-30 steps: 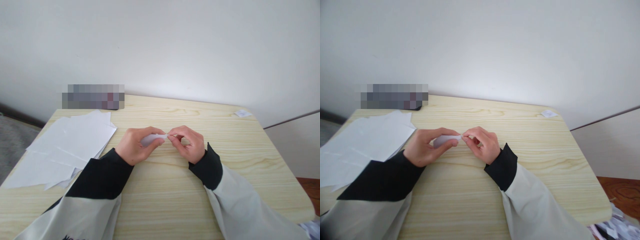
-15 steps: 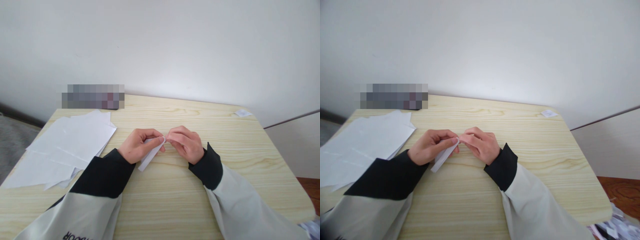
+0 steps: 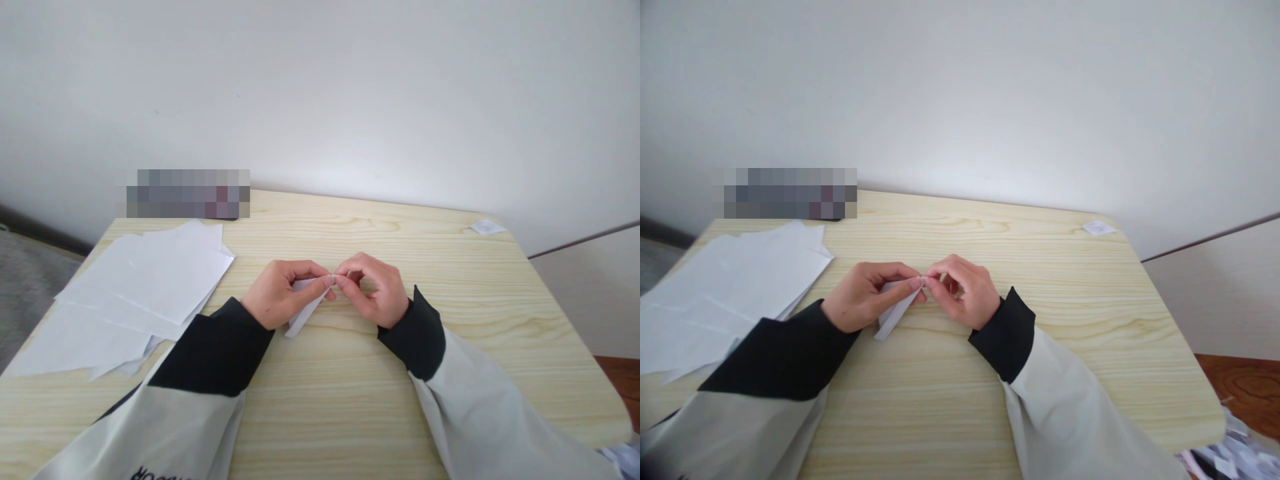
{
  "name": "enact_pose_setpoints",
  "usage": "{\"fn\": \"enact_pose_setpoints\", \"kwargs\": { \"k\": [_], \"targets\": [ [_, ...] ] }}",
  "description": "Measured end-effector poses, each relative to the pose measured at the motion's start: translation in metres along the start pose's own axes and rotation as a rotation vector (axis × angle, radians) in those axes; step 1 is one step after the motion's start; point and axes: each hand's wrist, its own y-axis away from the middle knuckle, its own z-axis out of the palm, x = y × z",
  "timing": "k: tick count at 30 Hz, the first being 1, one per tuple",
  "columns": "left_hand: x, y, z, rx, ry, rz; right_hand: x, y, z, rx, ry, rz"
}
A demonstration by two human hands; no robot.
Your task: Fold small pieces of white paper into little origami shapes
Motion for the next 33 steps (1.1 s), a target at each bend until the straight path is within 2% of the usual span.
{"fn": "enact_pose_setpoints", "kwargs": {
  "k": [4, 7, 13, 18, 23, 29, 33],
  "targets": [
    [-0.001, 0.0, 0.001, 0.006, 0.015, 0.034, -0.001, 0.0, -0.001, 0.013, -0.012, 0.072],
    [-0.005, -0.001, 0.001, 0.094, -0.01, 0.109, -0.002, -0.001, -0.003, 0.009, -0.038, 0.106],
    [-0.011, -0.005, -0.001, 0.291, -0.253, 0.547, -0.006, -0.001, -0.005, -0.009, -0.08, 0.113],
    [-0.01, -0.003, -0.005, 0.45, -0.641, 0.767, -0.006, 0.0, -0.005, 0.006, -0.079, 0.112],
    [-0.006, 0.0, -0.007, 0.519, -0.856, 0.891, -0.003, 0.001, -0.004, 0.01, -0.096, 0.184],
    [-0.004, 0.0, -0.009, 0.515, -0.904, 0.958, -0.004, -0.001, -0.003, 0.032, -0.083, 0.215],
    [-0.005, -0.001, -0.008, 0.512, -0.915, 0.971, -0.004, -0.002, -0.002, 0.003, -0.11, 0.289]
  ]
}}
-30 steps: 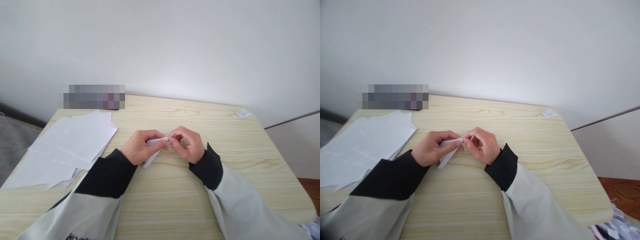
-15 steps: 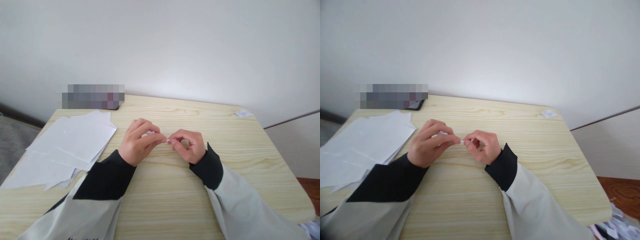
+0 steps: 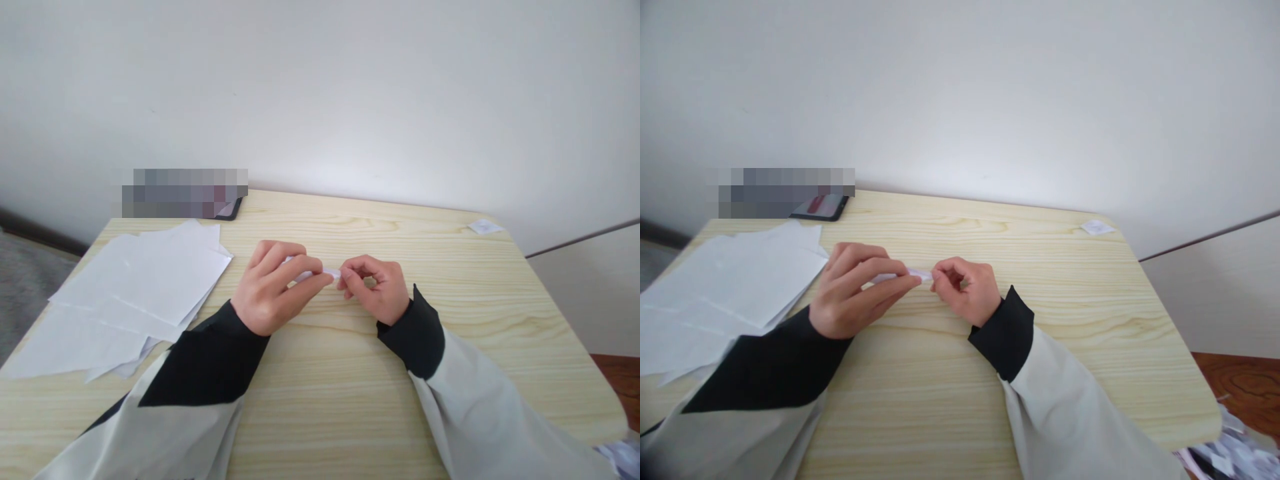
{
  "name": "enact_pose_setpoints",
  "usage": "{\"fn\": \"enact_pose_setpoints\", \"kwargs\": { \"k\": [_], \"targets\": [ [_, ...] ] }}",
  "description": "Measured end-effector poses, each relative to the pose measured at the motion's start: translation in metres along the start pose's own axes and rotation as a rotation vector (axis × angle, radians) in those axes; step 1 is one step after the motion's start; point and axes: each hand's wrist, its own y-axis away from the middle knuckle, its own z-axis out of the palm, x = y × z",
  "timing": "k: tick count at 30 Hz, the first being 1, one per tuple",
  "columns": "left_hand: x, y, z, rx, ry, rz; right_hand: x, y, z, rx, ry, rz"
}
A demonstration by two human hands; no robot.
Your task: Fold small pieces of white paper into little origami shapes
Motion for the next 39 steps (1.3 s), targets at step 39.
{"fn": "enact_pose_setpoints", "kwargs": {
  "k": [39],
  "targets": [
    [-0.0069, 0.0077, 0.0051, -0.031, 0.001, 0.029, 0.0038, -0.0011, 0.0001, -0.121, 0.072, -0.122]
  ]
}}
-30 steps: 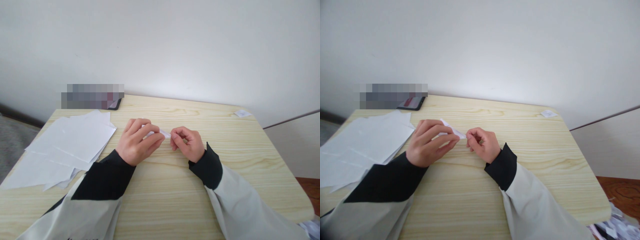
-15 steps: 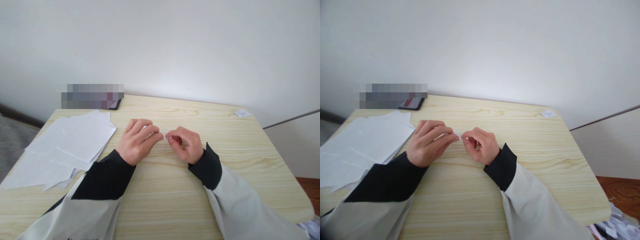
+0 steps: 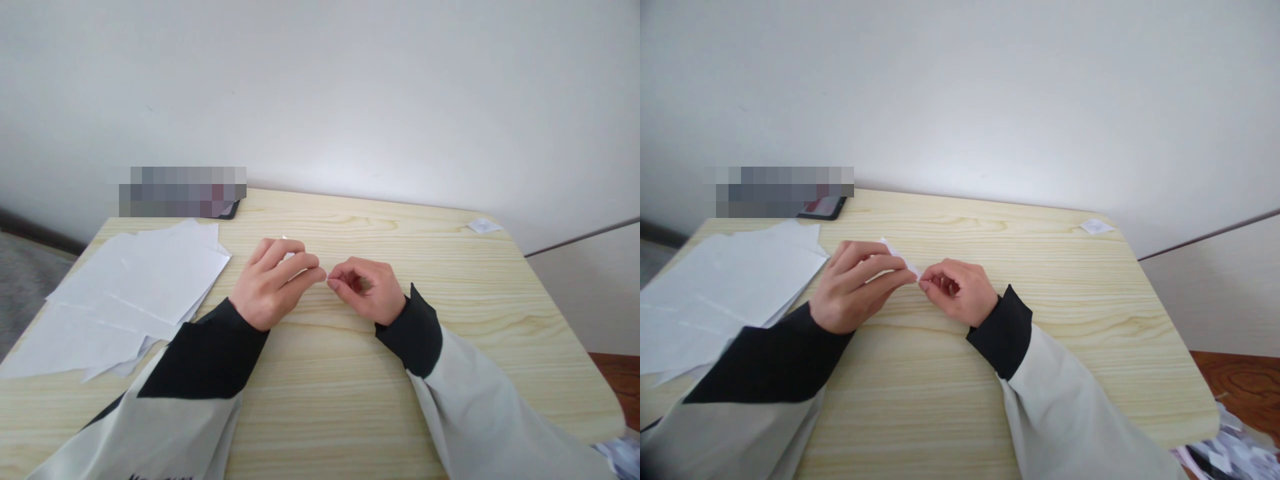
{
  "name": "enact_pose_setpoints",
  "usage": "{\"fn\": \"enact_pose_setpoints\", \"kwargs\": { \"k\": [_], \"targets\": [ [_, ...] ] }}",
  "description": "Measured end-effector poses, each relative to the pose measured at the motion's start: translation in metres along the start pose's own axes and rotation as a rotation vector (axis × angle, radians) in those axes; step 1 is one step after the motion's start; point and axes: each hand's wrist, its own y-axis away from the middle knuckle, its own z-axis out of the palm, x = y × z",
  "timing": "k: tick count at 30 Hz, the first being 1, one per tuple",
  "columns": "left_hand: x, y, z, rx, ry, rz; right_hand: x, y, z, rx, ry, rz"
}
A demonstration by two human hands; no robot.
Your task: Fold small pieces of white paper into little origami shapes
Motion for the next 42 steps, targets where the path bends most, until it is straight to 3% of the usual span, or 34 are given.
{"fn": "enact_pose_setpoints", "kwargs": {
  "k": [4, 8, 17, 28, 42],
  "targets": [
    [-0.0001, -0.0008, -0.0012, 0.004, 0.016, 0.008, 0.0004, -0.0011, -0.0005, -0.076, -0.197, 0.171],
    [-0.0004, -0.0009, -0.002, 0.007, 0.032, 0.024, 0.0008, -0.0018, -0.0005, -0.125, -0.285, 0.225],
    [-0.0004, -0.0023, -0.0014, -0.016, 0.082, 0.038, 0.0019, -0.0011, 0.0001, -0.173, -0.317, 0.228],
    [-0.0011, -0.0014, 0.0024, -0.121, 0.105, -0.029, 0.0016, -0.001, -0.0011, -0.176, -0.353, 0.227],
    [-0.0024, 0.0006, 0.0026, -0.086, 0.102, -0.011, -0.0004, 0.0005, -0.0036, -0.195, -0.248, 0.165]
  ]
}}
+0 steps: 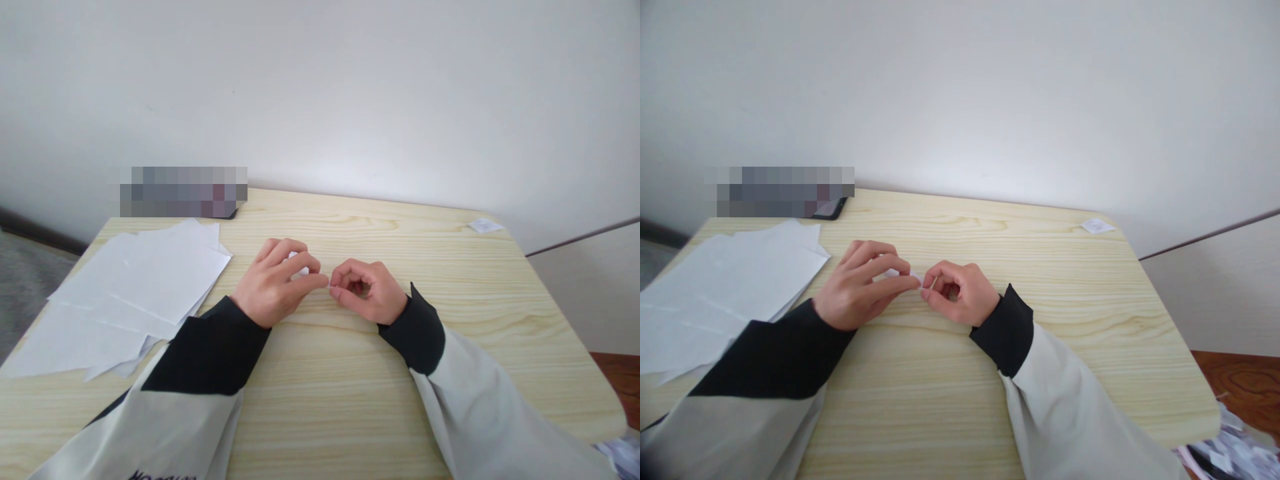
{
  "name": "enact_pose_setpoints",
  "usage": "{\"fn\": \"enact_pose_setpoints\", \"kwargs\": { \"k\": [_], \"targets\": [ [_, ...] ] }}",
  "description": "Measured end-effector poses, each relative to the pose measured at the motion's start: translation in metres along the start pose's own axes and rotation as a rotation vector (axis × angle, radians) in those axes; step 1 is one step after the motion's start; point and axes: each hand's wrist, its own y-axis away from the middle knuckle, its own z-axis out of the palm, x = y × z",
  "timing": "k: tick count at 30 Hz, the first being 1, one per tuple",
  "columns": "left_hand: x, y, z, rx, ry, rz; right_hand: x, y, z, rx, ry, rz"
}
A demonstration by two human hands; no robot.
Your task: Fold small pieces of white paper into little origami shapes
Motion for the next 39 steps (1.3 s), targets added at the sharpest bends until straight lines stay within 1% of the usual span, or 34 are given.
{"fn": "enact_pose_setpoints", "kwargs": {
  "k": [3, 9, 13, 21, 30, 34, 39],
  "targets": [
    [-0.0006, 0.0004, 0.0001, -0.002, -0.001, 0.0, -0.0004, 0.0004, -0.0001, -0.006, -0.02, 0.03],
    [-0.001, 0.0017, 0.0006, -0.029, 0.011, -0.007, 0.0024, -0.0005, -0.0025, -0.065, -0.159, 0.098],
    [-0.0013, 0.0019, 0.0006, -0.028, 0.032, 0.0, 0.0016, -0.0017, -0.0037, -0.079, -0.225, 0.123],
    [-0.0015, 0.0012, -0.0009, -0.021, 0.045, 0.017, -0.0032, -0.0032, -0.0047, -0.108, -0.225, 0.171],
    [0.0024, -0.0016, -0.0003, 0.044, 0.034, 0.003, 0.0017, -0.0033, -0.0032, -0.122, -0.296, 0.131],
    [0.0032, -0.0024, -0.0001, 0.035, 0.032, 0.002, 0.002, -0.0036, -0.0011, -0.101, -0.351, 0.102],
    [0.0033, -0.0027, -0.0005, 0.029, 0.035, 0.001, 0.0031, -0.0036, 0.0009, -0.088, -0.351, 0.098]
  ]
}}
